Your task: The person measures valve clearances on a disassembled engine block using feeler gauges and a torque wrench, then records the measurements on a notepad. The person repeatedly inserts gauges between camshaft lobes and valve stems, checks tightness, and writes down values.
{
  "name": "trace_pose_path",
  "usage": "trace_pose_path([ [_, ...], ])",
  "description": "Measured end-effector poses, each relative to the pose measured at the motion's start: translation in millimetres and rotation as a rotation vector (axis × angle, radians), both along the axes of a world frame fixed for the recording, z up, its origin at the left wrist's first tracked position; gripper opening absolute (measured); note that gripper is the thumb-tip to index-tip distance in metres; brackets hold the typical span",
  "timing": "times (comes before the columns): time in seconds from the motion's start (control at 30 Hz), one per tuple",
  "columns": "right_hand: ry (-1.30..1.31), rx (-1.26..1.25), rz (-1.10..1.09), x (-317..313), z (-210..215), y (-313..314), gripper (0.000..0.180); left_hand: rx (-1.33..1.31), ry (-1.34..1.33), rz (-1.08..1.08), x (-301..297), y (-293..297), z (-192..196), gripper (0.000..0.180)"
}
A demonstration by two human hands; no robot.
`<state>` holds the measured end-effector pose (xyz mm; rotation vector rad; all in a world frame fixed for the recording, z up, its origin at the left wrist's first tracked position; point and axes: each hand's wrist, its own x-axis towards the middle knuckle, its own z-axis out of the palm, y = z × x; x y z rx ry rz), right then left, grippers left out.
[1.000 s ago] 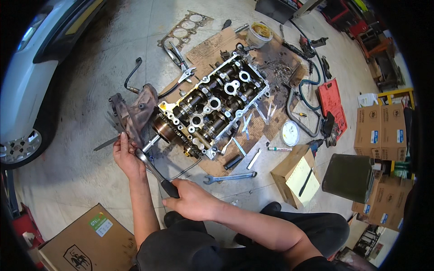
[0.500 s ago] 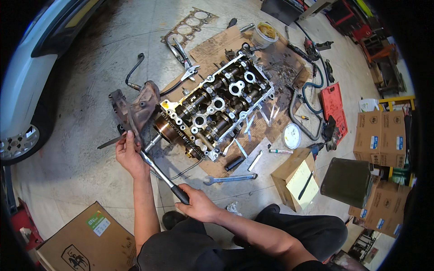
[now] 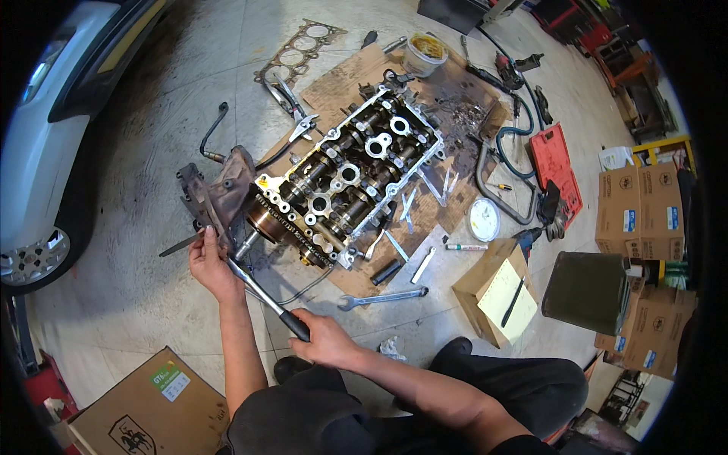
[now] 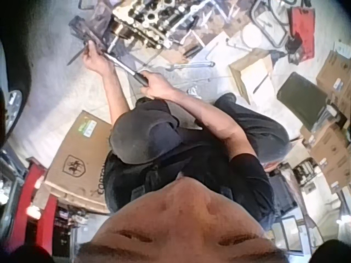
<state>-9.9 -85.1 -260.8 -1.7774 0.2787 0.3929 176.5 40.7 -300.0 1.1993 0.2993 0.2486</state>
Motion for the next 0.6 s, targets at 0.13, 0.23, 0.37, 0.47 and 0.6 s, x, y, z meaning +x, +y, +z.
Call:
trace_pose_path([
  [0.13, 0.077, -0.049, -0.057, -4, -24, -12, 0.036, 0.022, 0.018, 0.007, -2, -9, 3, 0.014],
  [0.23, 0.049, -0.057, -0.042, -7, -31, -6, 0.034, 0.007, 0.029, 0.025, -4, -5, -5, 0.014],
  [0.37, 0.086, -0.079, -0.036, -7, -29, 0, 0.035, -0.026, 0.046, 0.001, 0, -4, -6, 0.013],
  [0.47, 0.182, -0.029, 0.083, 9, 42, -2, 0.05, -0.104, 0.158, -0.047, 6, 12, -6, 0.012],
  [0.6, 0.212, -0.007, 0.216, 39, 95, -16, 0.058, -0.151, 0.249, -0.067, 3, 6, 8, 0.014],
])
